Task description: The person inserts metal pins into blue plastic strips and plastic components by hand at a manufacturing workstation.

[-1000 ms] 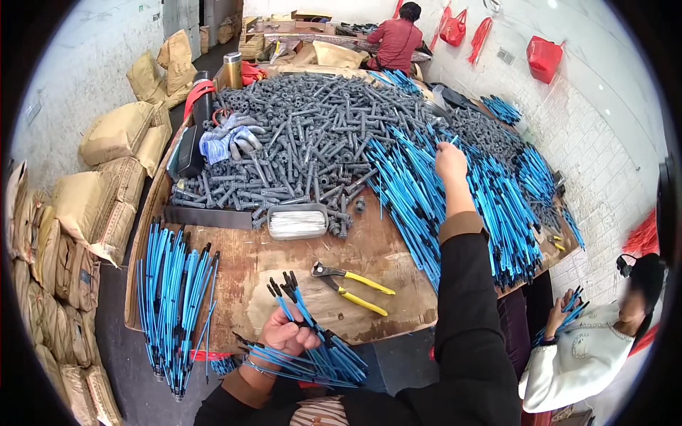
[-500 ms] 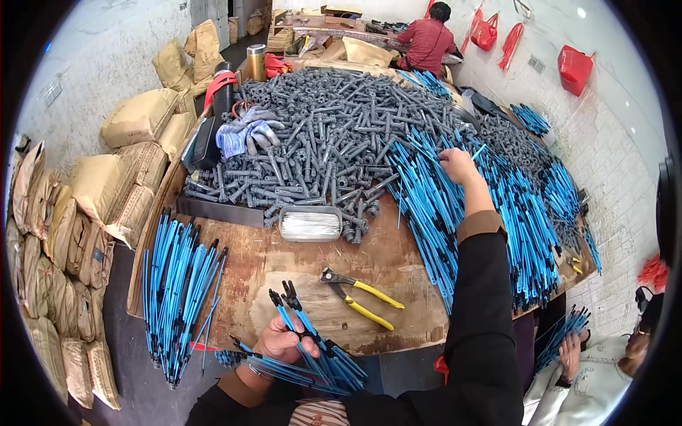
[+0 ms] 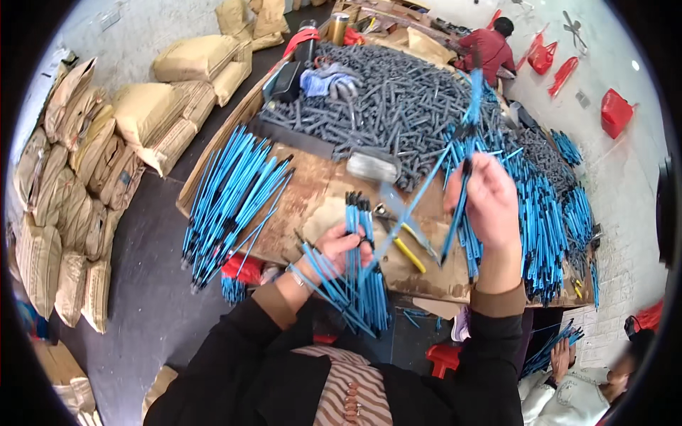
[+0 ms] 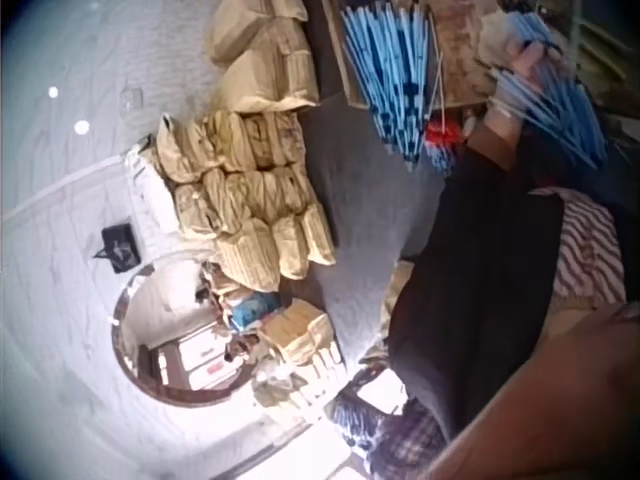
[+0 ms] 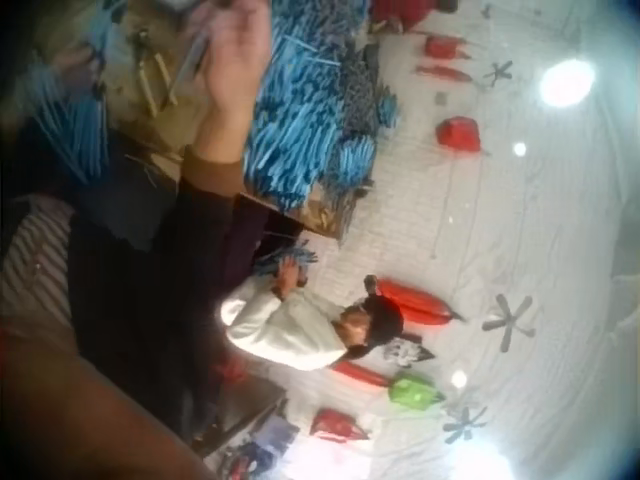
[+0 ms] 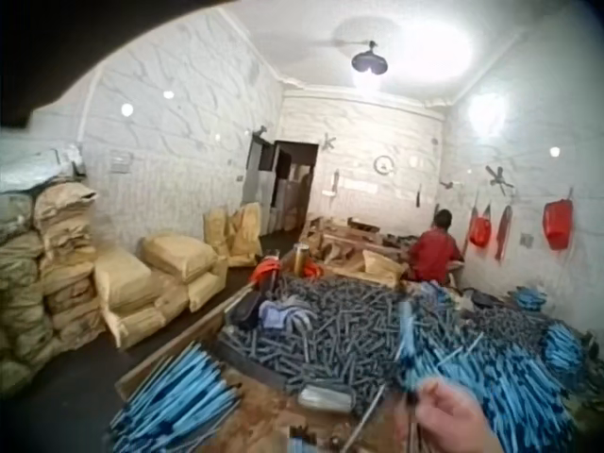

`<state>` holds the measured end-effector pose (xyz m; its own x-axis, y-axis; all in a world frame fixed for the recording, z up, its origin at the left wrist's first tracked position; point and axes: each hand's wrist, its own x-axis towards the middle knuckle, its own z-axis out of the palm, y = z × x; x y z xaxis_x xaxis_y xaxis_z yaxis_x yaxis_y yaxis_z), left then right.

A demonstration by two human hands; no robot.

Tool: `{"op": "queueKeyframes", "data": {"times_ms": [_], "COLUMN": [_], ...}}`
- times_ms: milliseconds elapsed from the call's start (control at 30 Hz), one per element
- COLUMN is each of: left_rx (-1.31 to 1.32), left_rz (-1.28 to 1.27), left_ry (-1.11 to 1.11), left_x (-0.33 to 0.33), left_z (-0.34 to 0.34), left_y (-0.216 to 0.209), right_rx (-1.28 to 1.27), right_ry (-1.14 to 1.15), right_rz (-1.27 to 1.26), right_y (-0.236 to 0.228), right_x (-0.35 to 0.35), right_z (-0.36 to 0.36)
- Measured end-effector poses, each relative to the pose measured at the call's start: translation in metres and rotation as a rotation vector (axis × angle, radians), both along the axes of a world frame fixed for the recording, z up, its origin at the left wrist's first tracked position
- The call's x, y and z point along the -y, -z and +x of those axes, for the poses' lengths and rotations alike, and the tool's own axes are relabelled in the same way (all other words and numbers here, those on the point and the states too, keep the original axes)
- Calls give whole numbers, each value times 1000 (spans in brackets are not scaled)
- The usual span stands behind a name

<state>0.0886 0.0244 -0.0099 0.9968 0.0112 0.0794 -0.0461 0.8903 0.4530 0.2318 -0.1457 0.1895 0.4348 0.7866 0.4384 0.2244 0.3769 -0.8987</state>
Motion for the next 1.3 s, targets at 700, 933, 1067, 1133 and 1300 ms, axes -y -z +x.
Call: {"op": "queueKeyframes", "data": {"times_ms": [700,933,1067,1133,1300], "left_rx": [-119,-118,-150,-183,-225], "left_rz": [656,683,680,640,581], "left_ry": [-87,-350,-314,-261,-246], "left_x": [62,51,62,60,63], "left_z": [-99,-55,-73,-74,-82], "left_y": [-50,-30,-32,-37,-35], "right_rx": [338,239,96,-126,210], "right_ry": [457,749,697,574,496], "right_rz": [-339,-178,-239,-116,18], "right_y": [168,144,125,120,110], "right_x": [57,51,46,35,2], "right_z": [-195,-137,-128,-125,-127]}}
